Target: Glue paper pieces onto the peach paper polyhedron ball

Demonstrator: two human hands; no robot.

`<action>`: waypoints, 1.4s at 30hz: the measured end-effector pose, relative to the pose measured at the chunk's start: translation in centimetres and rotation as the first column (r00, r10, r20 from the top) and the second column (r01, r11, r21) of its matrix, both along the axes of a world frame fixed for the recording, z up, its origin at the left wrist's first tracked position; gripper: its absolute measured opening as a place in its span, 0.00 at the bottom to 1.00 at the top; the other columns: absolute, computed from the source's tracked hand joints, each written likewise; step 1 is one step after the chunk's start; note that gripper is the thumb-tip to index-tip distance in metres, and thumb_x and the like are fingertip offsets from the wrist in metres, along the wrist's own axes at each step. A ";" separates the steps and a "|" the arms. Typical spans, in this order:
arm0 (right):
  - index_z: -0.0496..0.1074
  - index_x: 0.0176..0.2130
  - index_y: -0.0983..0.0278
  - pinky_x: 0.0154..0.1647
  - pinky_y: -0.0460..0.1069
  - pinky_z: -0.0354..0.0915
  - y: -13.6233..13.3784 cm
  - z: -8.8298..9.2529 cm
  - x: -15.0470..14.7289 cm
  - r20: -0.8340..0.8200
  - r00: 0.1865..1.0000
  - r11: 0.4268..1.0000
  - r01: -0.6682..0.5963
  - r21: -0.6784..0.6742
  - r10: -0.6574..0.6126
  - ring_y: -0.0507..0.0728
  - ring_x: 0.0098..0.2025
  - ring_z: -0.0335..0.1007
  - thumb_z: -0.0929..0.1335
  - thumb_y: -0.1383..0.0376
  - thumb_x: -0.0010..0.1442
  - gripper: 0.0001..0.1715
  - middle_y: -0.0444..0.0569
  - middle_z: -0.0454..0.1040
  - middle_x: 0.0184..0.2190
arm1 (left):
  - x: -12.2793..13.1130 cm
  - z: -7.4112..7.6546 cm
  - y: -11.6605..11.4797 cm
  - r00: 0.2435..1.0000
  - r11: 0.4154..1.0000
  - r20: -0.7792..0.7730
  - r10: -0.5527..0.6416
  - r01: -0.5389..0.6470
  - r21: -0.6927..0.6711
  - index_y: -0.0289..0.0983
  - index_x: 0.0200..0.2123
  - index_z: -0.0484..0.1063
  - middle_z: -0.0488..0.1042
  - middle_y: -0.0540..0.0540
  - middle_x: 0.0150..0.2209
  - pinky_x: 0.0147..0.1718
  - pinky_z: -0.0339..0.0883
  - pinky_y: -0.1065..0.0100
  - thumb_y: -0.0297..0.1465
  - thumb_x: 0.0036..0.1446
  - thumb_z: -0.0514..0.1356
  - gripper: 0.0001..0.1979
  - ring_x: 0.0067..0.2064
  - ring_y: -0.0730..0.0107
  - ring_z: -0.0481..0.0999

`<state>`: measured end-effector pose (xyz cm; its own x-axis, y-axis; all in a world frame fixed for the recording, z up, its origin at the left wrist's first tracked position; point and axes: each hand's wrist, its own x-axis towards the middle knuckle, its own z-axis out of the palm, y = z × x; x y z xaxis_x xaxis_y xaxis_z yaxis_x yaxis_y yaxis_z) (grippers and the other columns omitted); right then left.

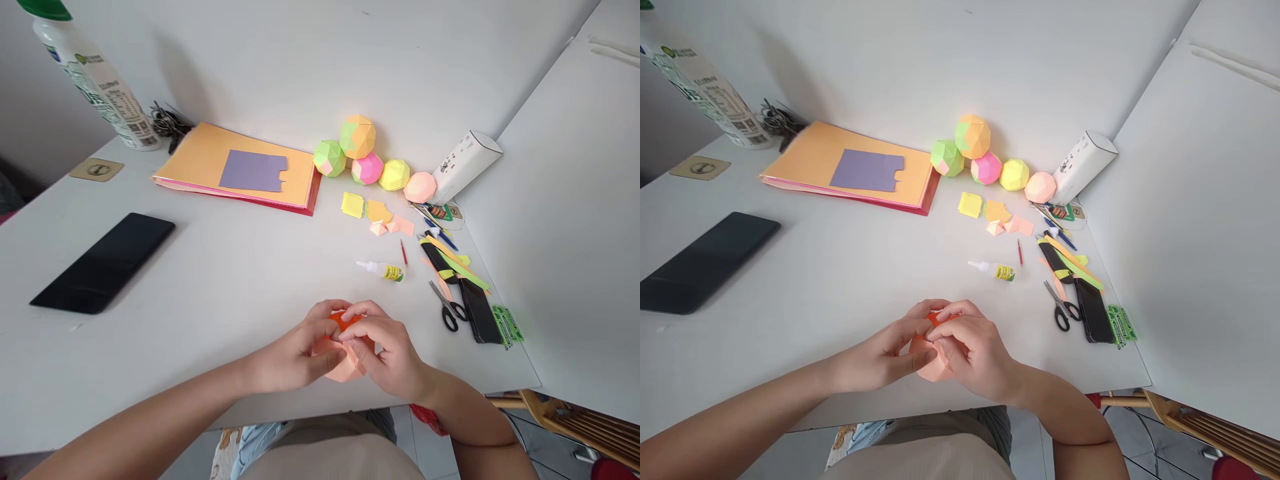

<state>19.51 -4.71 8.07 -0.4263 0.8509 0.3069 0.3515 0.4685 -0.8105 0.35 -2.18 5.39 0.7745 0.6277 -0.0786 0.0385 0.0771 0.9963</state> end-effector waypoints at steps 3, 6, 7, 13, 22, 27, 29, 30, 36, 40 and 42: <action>0.73 0.37 0.60 0.39 0.50 0.73 -0.1 -0.2 -0.2 -0.007 1.000 1.000 0.020 0.019 -0.019 0.57 0.47 0.71 0.62 0.77 0.60 0.16 0.47 0.73 0.27 | 0.0 0.0 -0.1 1.000 1.000 -0.013 0.006 -0.006 0.000 0.42 0.46 0.74 0.58 0.43 0.61 0.54 0.68 0.54 0.32 0.62 0.55 0.12 0.65 0.50 0.57; 0.73 0.37 0.60 0.40 0.50 0.73 -0.1 -0.3 -0.4 -0.020 0.999 0.999 0.037 0.031 -0.037 0.57 0.46 0.71 0.62 0.77 0.60 0.16 0.46 0.72 0.26 | 0.0 0.0 -0.1 1.000 1.000 -0.014 0.009 -0.009 -0.001 0.41 0.45 0.75 0.58 0.42 0.61 0.54 0.68 0.54 0.33 0.62 0.55 0.11 0.64 0.49 0.57; 0.73 0.37 0.60 0.40 0.50 0.73 -0.1 -0.3 -0.4 -0.024 0.999 0.999 0.040 0.036 -0.040 0.57 0.46 0.71 0.62 0.78 0.61 0.16 0.46 0.72 0.25 | 0.0 0.0 -0.1 1.000 1.000 -0.010 0.014 -0.014 0.000 0.41 0.44 0.75 0.58 0.42 0.61 0.54 0.68 0.53 0.33 0.62 0.55 0.11 0.64 0.49 0.58; 0.72 0.36 0.60 0.41 0.52 0.72 -0.3 -0.8 -0.6 -0.025 0.998 0.997 0.063 0.045 -0.062 0.57 0.46 0.69 0.63 0.77 0.62 0.14 0.46 0.74 0.26 | 0.1 0.2 -0.1 0.999 0.999 0.006 0.042 -0.042 -0.009 0.41 0.43 0.74 0.61 0.41 0.60 0.53 0.69 0.51 0.34 0.61 0.57 0.10 0.63 0.48 0.60; 0.71 0.43 0.61 0.46 0.51 0.71 0.2 0.4 0.5 -0.017 0.999 0.984 -0.036 -0.172 0.034 0.56 0.50 0.70 0.63 0.73 0.62 0.11 0.51 0.76 0.40 | 0.1 0.0 0.0 1.000 1.000 0.019 0.014 -0.014 -0.008 0.43 0.48 0.74 0.60 0.42 0.60 0.53 0.68 0.53 0.34 0.62 0.56 0.13 0.61 0.51 0.63; 0.71 0.45 0.62 0.50 0.53 0.70 0.3 0.5 1.1 -0.001 0.996 0.962 -0.087 -0.259 0.090 0.57 0.54 0.68 0.65 0.71 0.63 0.11 0.53 0.74 0.42 | -0.1 -0.2 0.0 1.000 0.999 0.011 -0.012 0.012 -0.031 0.44 0.51 0.72 0.57 0.43 0.63 0.57 0.63 0.51 0.34 0.63 0.55 0.14 0.64 0.50 0.59; 0.72 0.45 0.62 0.49 0.52 0.70 0.1 0.4 1.2 0.006 0.995 0.955 -0.093 -0.283 0.099 0.57 0.54 0.68 0.65 0.70 0.63 0.11 0.55 0.72 0.45 | -0.1 -0.2 -0.1 0.999 0.998 0.030 -0.030 0.031 -0.054 0.44 0.51 0.72 0.56 0.43 0.63 0.59 0.62 0.50 0.34 0.63 0.55 0.14 0.64 0.50 0.58; 0.72 0.45 0.62 0.48 0.52 0.71 0.1 0.4 1.2 0.009 0.995 0.952 -0.094 -0.291 0.101 0.57 0.54 0.68 0.65 0.70 0.63 0.11 0.55 0.72 0.46 | -0.1 -0.3 -0.1 0.999 0.997 0.042 -0.035 0.038 -0.065 0.44 0.50 0.72 0.57 0.43 0.63 0.59 0.61 0.50 0.34 0.63 0.55 0.14 0.65 0.50 0.58; 0.72 0.46 0.62 0.44 0.51 0.72 0.1 0.3 1.4 0.015 0.994 0.946 -0.100 -0.310 0.110 0.57 0.52 0.69 0.65 0.69 0.63 0.11 0.56 0.71 0.46 | 0.1 -0.4 -0.1 0.997 0.996 0.062 -0.037 0.042 -0.084 0.43 0.49 0.73 0.57 0.42 0.61 0.61 0.57 0.49 0.34 0.63 0.55 0.13 0.65 0.50 0.57; 0.73 0.45 0.62 0.42 0.50 0.71 0.2 0.4 1.5 0.022 0.989 0.931 -0.130 -0.342 0.147 0.56 0.50 0.70 0.65 0.68 0.64 0.10 0.56 0.72 0.46 | 0.2 -0.2 -0.1 0.995 0.994 0.080 -0.057 0.063 -0.085 0.43 0.48 0.73 0.56 0.42 0.61 0.62 0.56 0.50 0.35 0.64 0.55 0.12 0.66 0.50 0.55; 0.73 0.43 0.62 0.44 0.51 0.71 0.3 0.3 1.5 -0.005 0.988 0.924 -0.144 -0.353 0.152 0.57 0.50 0.70 0.65 0.67 0.64 0.09 0.55 0.72 0.45 | 0.2 -0.1 -0.1 0.993 0.993 0.096 -0.065 0.074 -0.087 0.42 0.48 0.73 0.57 0.42 0.61 0.62 0.56 0.49 0.38 0.64 0.55 0.13 0.66 0.50 0.55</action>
